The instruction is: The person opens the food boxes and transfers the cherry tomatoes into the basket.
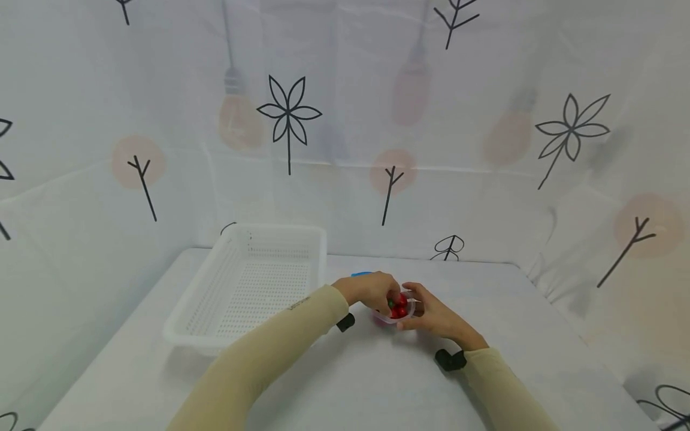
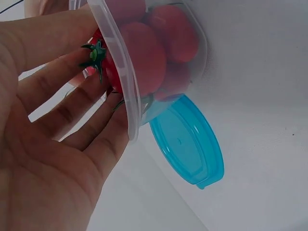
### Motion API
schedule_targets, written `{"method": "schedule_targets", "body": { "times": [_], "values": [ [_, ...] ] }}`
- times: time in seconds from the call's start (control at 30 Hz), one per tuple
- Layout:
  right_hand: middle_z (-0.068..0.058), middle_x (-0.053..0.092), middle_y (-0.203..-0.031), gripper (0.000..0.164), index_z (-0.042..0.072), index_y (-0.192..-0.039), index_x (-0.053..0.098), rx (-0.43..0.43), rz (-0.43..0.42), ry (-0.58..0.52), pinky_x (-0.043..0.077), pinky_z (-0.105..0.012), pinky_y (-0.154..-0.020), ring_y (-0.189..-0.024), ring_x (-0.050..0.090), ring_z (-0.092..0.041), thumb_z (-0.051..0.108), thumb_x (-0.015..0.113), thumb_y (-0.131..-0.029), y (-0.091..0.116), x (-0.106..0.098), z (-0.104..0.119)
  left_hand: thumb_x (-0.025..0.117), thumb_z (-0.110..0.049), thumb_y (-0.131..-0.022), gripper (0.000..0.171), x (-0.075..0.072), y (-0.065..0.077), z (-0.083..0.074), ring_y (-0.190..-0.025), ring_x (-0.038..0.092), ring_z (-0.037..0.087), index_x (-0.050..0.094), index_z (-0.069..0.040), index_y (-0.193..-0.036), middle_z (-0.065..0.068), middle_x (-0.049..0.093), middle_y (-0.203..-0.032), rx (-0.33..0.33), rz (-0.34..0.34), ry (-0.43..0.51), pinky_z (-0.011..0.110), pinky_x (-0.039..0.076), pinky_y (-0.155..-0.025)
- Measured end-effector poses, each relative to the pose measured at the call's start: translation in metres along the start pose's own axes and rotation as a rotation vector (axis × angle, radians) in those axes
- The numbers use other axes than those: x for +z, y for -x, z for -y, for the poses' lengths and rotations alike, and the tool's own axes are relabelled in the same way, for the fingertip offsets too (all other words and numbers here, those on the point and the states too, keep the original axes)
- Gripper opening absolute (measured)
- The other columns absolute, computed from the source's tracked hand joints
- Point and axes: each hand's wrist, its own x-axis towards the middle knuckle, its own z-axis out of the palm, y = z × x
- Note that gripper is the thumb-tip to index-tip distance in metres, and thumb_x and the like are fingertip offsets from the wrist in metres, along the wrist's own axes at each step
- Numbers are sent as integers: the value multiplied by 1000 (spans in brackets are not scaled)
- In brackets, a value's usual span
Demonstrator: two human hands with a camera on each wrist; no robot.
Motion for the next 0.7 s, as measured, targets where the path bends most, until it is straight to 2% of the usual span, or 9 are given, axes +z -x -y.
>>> {"method": "schedule_targets", "body": {
  "times": [0.2,0.43,0.57,0.7],
  "values": [
    [-13,41,-142,91,10,-146,23,0,1,5,41,-47,-101,-123,48,-31,31,79,-77,1,0,3,75,-14,-82,30,1,-1,1,-89,53,6,69,-12,-111,-8,63,-98,9,21,-33,18,48,-77],
    [-13,42,-141,91,10,-146,23,-13,0,21,39,-48,-102,-123,48,-31,31,79,-77,1,0,3,74,-12,-82,25,3,-2,1,-86,55,8,71,-12,-107,-7,63,-94,40,49,-47,19,49,-77],
    [-12,44,-140,91,10,-146,24,-4,-1,26,40,-48,-101,-122,49,-30,32,79,-77,1,-1,2,73,-15,-83,26,2,-2,0,-89,53,7,72,-15,-109,-8,63,-97,29,61,-96,20,48,-81],
    [-12,45,-139,91,10,-145,24,2,0,18,41,-47,-100,-120,50,-30,32,79,-77,0,0,1,73,-16,-83,25,-2,-3,-2,-90,52,8,73,-15,-108,-8,63,-96,47,77,-120,20,48,-79]
  ]
}}
